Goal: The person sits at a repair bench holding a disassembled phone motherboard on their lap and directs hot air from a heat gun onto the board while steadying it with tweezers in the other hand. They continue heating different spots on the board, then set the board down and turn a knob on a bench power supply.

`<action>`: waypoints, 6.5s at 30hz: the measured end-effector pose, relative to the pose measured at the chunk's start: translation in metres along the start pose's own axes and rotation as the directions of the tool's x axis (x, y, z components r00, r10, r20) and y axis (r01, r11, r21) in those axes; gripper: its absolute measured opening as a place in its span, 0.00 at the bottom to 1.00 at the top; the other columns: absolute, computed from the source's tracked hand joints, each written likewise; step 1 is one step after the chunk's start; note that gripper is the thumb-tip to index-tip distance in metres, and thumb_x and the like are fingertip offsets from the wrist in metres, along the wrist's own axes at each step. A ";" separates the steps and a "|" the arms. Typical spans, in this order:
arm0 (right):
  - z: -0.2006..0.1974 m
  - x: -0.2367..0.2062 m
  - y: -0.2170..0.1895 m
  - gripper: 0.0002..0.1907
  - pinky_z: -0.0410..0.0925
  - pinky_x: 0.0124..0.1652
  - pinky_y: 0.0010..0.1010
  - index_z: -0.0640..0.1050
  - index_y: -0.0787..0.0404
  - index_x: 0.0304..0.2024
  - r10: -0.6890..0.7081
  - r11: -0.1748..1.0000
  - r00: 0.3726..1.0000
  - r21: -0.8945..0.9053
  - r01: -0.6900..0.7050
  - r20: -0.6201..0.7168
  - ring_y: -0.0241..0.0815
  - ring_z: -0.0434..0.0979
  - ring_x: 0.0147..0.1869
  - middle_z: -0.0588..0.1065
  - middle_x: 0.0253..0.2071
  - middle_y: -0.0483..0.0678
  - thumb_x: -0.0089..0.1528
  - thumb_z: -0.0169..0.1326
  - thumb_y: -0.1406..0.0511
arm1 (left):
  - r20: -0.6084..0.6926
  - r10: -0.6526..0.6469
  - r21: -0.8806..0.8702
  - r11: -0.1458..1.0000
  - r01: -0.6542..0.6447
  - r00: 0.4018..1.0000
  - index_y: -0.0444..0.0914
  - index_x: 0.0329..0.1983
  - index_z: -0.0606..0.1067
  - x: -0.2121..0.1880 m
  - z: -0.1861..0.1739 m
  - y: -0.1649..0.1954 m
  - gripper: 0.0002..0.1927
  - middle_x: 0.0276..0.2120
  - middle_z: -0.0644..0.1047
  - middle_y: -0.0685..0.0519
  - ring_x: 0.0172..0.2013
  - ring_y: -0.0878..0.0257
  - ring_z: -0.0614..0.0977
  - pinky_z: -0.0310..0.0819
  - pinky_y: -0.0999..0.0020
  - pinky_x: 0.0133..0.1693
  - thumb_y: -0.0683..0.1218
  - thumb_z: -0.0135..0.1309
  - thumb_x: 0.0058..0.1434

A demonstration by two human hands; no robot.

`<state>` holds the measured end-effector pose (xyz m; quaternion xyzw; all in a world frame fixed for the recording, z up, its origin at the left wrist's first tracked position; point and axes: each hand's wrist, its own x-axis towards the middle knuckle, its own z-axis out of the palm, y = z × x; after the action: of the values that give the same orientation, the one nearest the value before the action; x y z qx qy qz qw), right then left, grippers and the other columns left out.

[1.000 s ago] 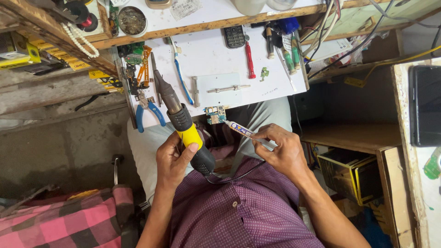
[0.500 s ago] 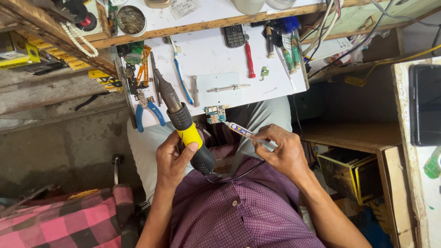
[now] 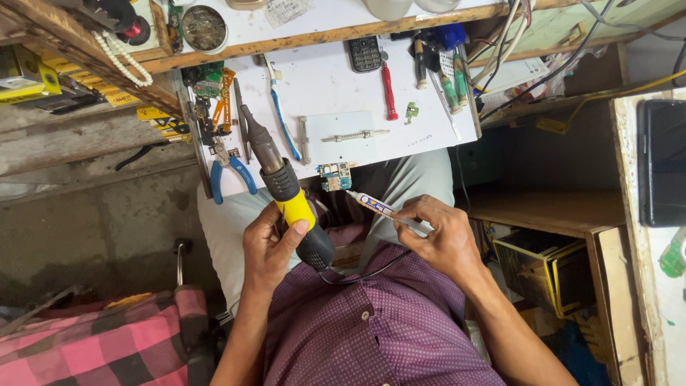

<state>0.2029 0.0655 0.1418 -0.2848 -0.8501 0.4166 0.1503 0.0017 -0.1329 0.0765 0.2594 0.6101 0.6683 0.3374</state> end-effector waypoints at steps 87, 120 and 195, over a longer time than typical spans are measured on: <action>-0.030 0.089 -0.039 0.07 0.55 0.65 0.43 0.86 0.50 0.32 -0.446 0.706 0.822 -0.425 0.566 0.354 0.33 0.77 0.45 0.82 0.36 0.34 0.51 0.65 0.65 | -0.028 0.036 0.029 0.999 -0.035 0.999 0.34 0.46 0.77 0.002 -0.004 0.016 0.16 0.31 0.74 0.59 0.30 0.73 0.71 0.67 0.75 0.33 0.50 0.61 0.64; -0.029 0.090 -0.035 0.07 0.56 0.62 0.42 0.86 0.50 0.34 -0.465 0.676 0.813 -0.451 0.582 0.351 0.34 0.75 0.44 0.82 0.37 0.35 0.52 0.66 0.64 | -0.028 0.051 0.047 0.998 -0.049 0.998 0.33 0.46 0.77 0.002 -0.004 0.015 0.16 0.31 0.75 0.58 0.31 0.73 0.73 0.70 0.75 0.34 0.50 0.61 0.64; -0.035 0.092 -0.023 0.07 0.55 0.66 0.46 0.86 0.52 0.32 -0.426 0.689 0.837 -0.477 0.546 0.344 0.33 0.72 0.42 0.82 0.37 0.34 0.50 0.67 0.63 | -0.020 0.064 0.082 0.995 -0.062 0.998 0.33 0.49 0.77 0.003 -0.004 0.013 0.18 0.32 0.76 0.57 0.32 0.71 0.74 0.71 0.74 0.36 0.51 0.61 0.64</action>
<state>0.1393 0.1322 0.1830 -0.0344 -0.9889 0.1224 0.0773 -0.0052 -0.1334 0.0883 0.2845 0.6319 0.6563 0.2983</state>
